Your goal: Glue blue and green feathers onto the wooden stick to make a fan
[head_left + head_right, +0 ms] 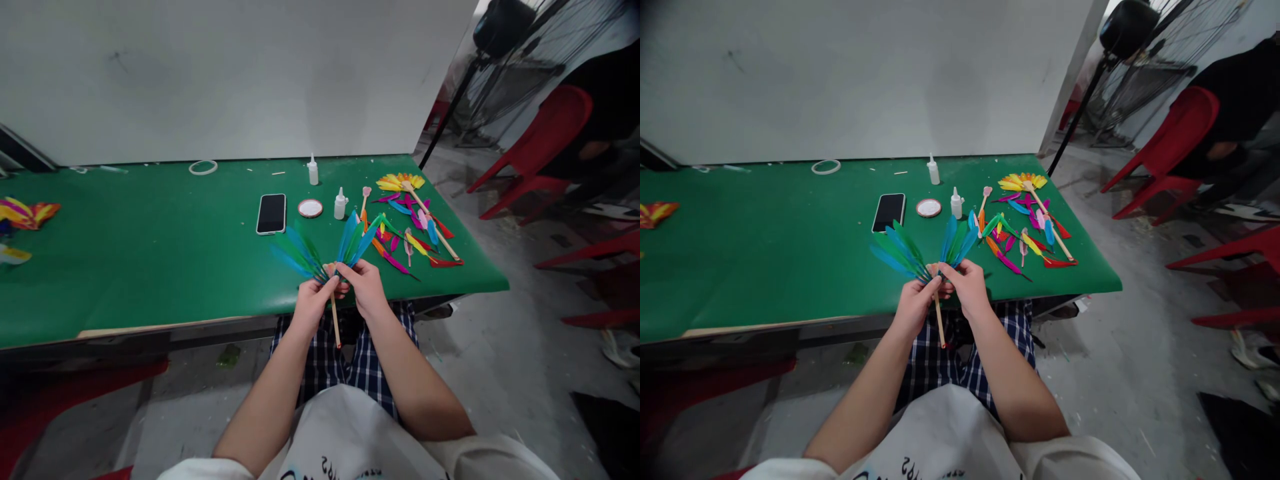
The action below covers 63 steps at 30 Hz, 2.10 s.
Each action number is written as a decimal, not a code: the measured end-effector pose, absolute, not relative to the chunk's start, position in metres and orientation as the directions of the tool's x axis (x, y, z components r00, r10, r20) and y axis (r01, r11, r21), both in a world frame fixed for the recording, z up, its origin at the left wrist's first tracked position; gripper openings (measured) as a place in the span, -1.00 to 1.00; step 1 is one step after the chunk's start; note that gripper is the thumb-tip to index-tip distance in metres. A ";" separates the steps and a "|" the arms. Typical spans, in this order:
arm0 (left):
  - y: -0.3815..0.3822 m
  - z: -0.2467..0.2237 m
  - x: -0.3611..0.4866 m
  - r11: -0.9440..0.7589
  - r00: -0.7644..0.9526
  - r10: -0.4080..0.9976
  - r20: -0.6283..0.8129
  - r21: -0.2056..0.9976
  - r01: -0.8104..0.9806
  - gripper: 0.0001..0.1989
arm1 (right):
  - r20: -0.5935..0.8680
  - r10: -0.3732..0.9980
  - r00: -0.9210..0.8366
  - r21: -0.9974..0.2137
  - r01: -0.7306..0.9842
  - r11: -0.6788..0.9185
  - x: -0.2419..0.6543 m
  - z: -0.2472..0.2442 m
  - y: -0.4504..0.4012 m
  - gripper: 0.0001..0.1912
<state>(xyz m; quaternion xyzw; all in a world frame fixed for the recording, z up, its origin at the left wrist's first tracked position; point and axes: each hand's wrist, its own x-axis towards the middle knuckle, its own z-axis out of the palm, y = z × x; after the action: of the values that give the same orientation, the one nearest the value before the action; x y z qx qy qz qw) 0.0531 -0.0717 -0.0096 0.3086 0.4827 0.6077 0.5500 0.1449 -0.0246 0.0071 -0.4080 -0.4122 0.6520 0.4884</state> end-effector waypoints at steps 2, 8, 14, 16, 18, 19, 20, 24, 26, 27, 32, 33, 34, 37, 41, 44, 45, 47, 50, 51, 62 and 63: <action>-0.072 -0.009 0.054 0.062 -0.218 0.965 -0.149 0.931 -0.360 -0.71 | -0.139 0.971 -0.192 -0.931 -0.309 -0.194 0.144 0.008 -0.025 -0.81; -0.073 -0.006 0.054 0.027 -0.247 0.963 -0.107 0.952 -0.305 -0.72 | -0.155 0.969 -0.191 -0.921 -0.327 -0.212 0.143 0.008 -0.026 -0.80; -0.073 -0.005 0.053 0.033 -0.252 0.961 -0.112 0.954 -0.297 -0.72 | -0.173 0.967 -0.190 -0.916 -0.329 -0.228 0.142 0.006 -0.026 -0.77; -0.073 -0.005 0.053 0.040 -0.248 0.961 -0.120 0.951 -0.307 -0.71 | -0.172 0.966 -0.192 -0.918 -0.325 -0.228 0.142 0.005 -0.026 -0.76; -0.073 -0.006 0.053 0.036 -0.250 0.961 -0.121 0.948 -0.318 -0.72 | -0.168 0.967 -0.193 -0.921 -0.319 -0.224 0.141 0.005 -0.026 -0.75; -0.073 -0.007 0.053 0.032 -0.251 0.961 -0.119 0.946 -0.323 -0.72 | -0.166 0.967 -0.193 -0.923 -0.315 -0.221 0.141 0.005 -0.026 -0.75; -0.073 -0.007 0.053 0.029 -0.252 0.961 -0.117 0.944 -0.329 -0.72 | -0.163 0.968 -0.193 -0.925 -0.311 -0.218 0.141 0.005 -0.027 -0.75; -0.073 -0.010 0.053 0.034 -0.240 0.962 -0.131 0.929 -0.368 -0.72 | -0.147 0.970 -0.192 -0.938 -0.285 -0.198 0.141 0.007 -0.027 -0.74; -0.073 -0.012 0.053 0.051 -0.232 0.960 -0.156 0.914 -0.402 -0.70 | -0.127 0.977 -0.173 -0.947 -0.271 -0.171 0.142 0.007 -0.027 -0.75; -0.072 -0.012 0.053 0.059 -0.230 0.958 -0.170 0.905 -0.420 -0.69 | -0.115 0.981 -0.157 -0.952 -0.263 -0.153 0.143 0.008 -0.026 -0.76; -0.072 -0.013 0.051 0.082 -0.232 0.949 -0.213 0.879 -0.469 -0.67 | -0.062 0.997 -0.038 -0.973 -0.219 -0.069 0.149 0.009 -0.023 -0.76; -0.072 -0.012 0.051 0.087 -0.229 0.949 -0.216 0.878 -0.470 -0.66 | -0.056 0.998 -0.027 -0.976 -0.208 -0.060 0.150 0.009 -0.023 -0.77; -0.072 -0.012 0.051 0.091 -0.226 0.949 -0.219 0.879 -0.469 -0.66 | -0.049 0.999 -0.024 -0.979 -0.196 -0.052 0.150 0.009 -0.024 -0.77; -0.072 -0.011 0.051 0.097 -0.221 0.950 -0.219 0.884 -0.458 -0.66 | -0.030 0.999 -0.030 -0.985 -0.167 -0.035 0.151 0.011 -0.025 -0.79; -0.071 -0.011 0.051 0.105 -0.207 0.954 -0.218 0.888 -0.447 -0.70 | -0.018 0.999 -0.032 -0.989 -0.148 -0.022 0.150 0.010 -0.025 -0.79; -0.071 -0.011 0.050 0.112 -0.202 0.954 -0.223 0.886 -0.450 -0.70 | -0.011 0.999 -0.034 -0.990 -0.138 -0.015 0.150 0.010 -0.024 -0.78; -0.071 -0.010 0.050 0.117 -0.199 0.953 -0.227 0.884 -0.452 -0.69 | -0.008 0.999 -0.034 -0.991 -0.134 -0.012 0.150 0.009 -0.024 -0.77; -0.072 -0.009 0.050 0.125 -0.191 0.953 -0.233 0.882 -0.454 -0.69 | -0.001 0.999 -0.034 -0.992 -0.126 -0.005 0.150 0.009 -0.024 -0.76; -0.072 -0.009 0.051 0.136 -0.181 0.953 -0.242 0.877 -0.460 -0.68 | 0.005 0.999 -0.046 -0.993 -0.117 -0.001 0.151 0.009 -0.024 -0.75; -0.072 -0.008 0.052 0.131 -0.188 0.951 -0.245 0.872 -0.472 -0.68 | 0.004 0.998 -0.056 -0.993 -0.115 -0.002 0.151 0.009 -0.024 -0.75; -0.070 0.001 0.054 -0.066 -0.364 0.903 -0.229 0.761 -0.645 -0.74 | -0.089 0.954 -0.287 -0.991 -0.074 -0.114 0.158 -0.001 -0.047 -0.71; -0.071 0.002 0.053 -0.055 -0.341 0.912 -0.228 0.756 -0.652 -0.74 | -0.106 0.928 -0.358 -0.988 -0.065 -0.138 0.159 0.001 -0.052 -0.72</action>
<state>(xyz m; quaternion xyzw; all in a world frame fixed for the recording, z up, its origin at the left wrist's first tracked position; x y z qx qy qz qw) 0.0530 -0.0710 0.0023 0.1584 0.4102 0.7088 0.5516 0.1589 -0.0516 0.0014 -0.4094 -0.5268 0.6336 0.3918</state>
